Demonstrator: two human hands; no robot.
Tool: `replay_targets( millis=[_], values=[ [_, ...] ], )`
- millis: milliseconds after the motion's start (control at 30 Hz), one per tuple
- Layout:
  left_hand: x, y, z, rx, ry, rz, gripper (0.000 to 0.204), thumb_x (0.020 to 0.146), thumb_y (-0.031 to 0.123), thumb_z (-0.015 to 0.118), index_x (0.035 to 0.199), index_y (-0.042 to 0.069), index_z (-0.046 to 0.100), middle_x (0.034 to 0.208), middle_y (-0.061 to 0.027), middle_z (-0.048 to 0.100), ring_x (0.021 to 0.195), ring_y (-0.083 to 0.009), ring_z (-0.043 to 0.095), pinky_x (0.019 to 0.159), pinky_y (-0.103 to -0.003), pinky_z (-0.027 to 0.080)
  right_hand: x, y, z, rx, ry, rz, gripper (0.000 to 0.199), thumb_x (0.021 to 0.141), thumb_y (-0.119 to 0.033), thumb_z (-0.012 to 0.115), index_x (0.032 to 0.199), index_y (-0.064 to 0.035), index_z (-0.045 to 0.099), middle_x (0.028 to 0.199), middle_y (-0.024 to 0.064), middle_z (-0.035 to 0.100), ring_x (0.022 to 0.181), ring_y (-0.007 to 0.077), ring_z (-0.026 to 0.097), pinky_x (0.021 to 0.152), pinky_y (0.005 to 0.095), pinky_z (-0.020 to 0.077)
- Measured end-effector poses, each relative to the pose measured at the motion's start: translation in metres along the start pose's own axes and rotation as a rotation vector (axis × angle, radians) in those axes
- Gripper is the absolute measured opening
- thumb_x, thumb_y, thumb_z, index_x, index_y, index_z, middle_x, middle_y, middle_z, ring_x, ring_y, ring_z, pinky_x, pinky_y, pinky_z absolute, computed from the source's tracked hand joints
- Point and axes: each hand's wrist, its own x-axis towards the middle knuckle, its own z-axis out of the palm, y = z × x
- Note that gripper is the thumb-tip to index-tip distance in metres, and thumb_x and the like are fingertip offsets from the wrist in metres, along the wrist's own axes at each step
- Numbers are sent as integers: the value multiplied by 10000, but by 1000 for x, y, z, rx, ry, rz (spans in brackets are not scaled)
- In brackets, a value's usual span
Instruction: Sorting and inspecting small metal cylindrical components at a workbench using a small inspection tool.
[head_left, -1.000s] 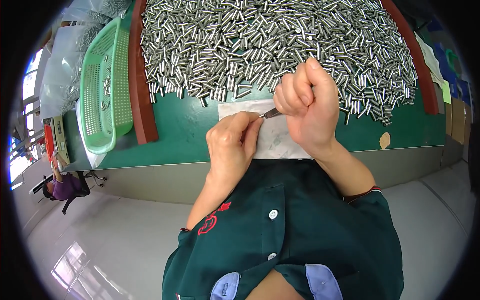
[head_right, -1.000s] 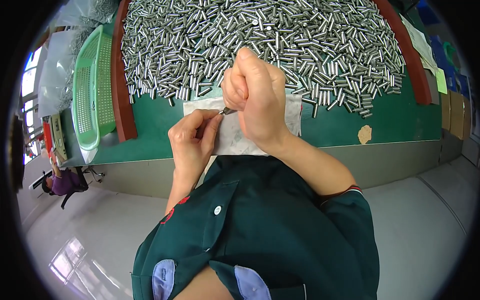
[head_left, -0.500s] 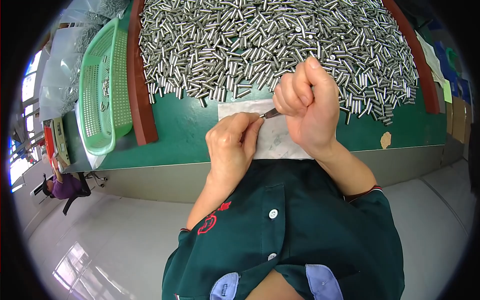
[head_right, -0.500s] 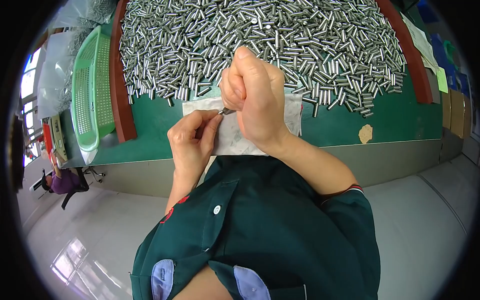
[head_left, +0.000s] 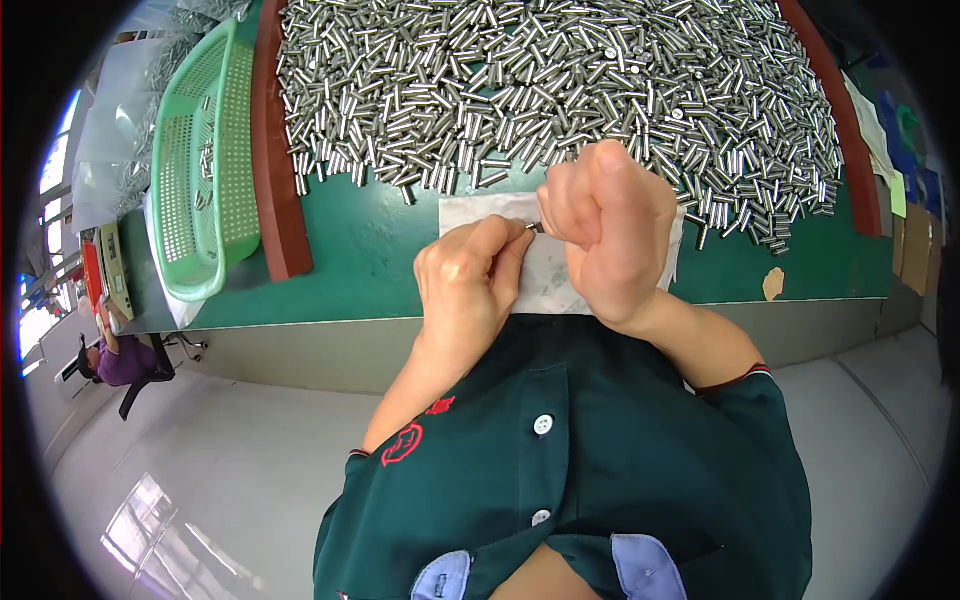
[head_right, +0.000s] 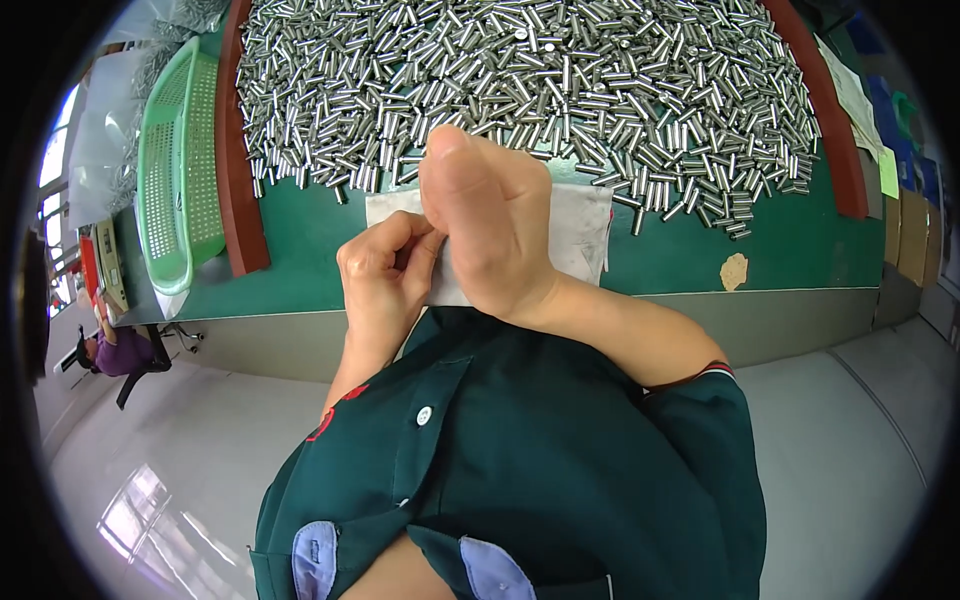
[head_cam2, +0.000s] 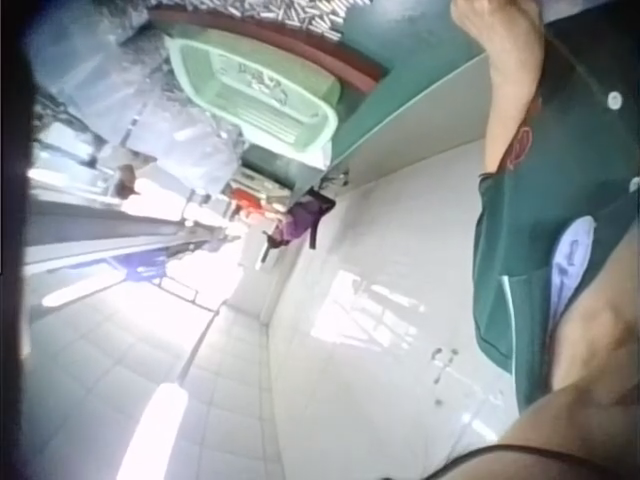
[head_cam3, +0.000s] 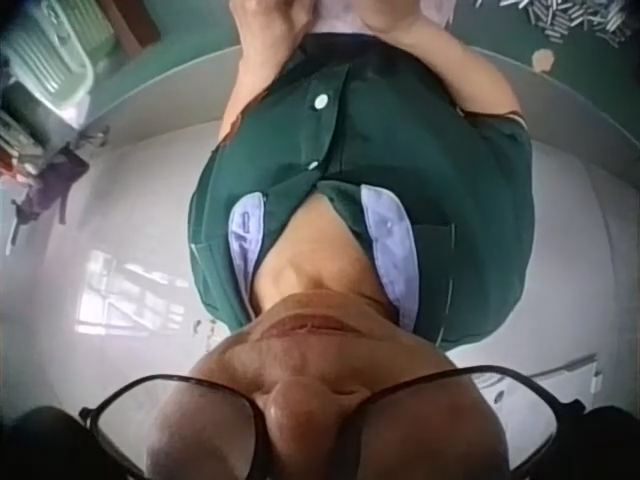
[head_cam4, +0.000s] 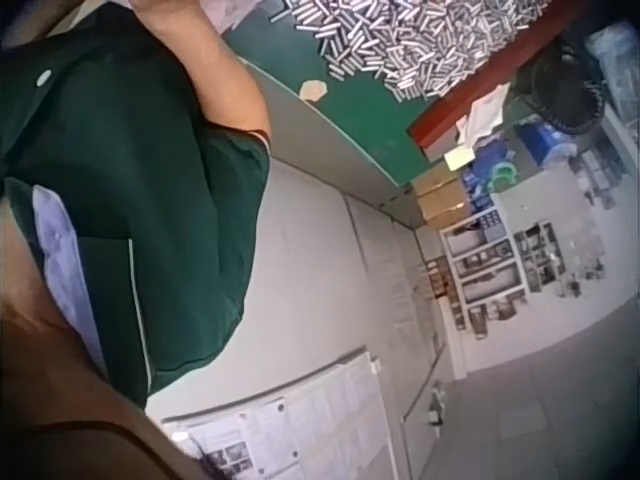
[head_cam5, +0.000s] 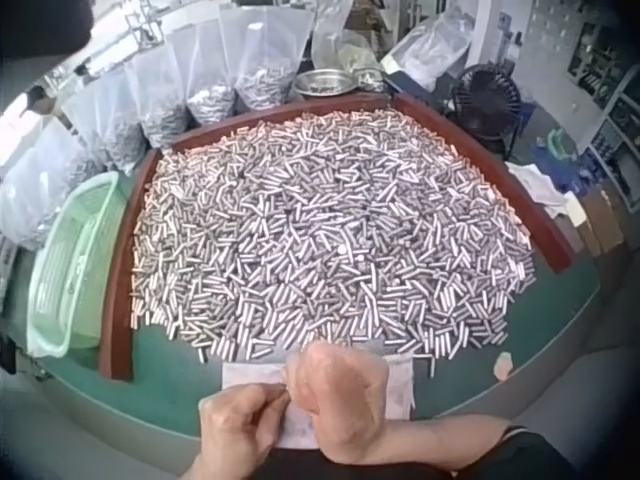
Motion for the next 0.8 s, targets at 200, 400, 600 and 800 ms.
replay_targets(
  millis=[200,400,600,800],
  values=[
    [-1,5,1,21,4,10,102,659,30,618,621,26,524,500,-114,486,445,-282,484,412,-347,360,-5,0,-1,-67,-21,-50,355,884,-160,325,541,-81,281,476,-22,235,427,65,218,417,231,210],
    [-2,7,-3,25,-13,3,81,677,47,612,653,22,539,526,-134,501,465,-290,501,428,-341,382,-3,0,2,-11,16,-50,370,888,-150,316,527,-79,284,466,-19,251,412,63,218,389,224,201],
    [7,-2,-22,-903,-158,-442,66,808,90,526,829,39,490,651,2,450,502,-40,331,452,-178,261,2,-6,2,18,13,26,393,888,-176,315,508,-86,279,438,-16,257,401,60,204,378,223,176],
    [23,-22,-27,-1478,-273,-456,74,840,87,483,881,27,497,758,-58,494,465,-16,264,427,-161,223,6,-1,0,60,11,68,392,893,-184,299,513,-91,286,430,-11,265,391,61,180,374,225,169]
  ],
)
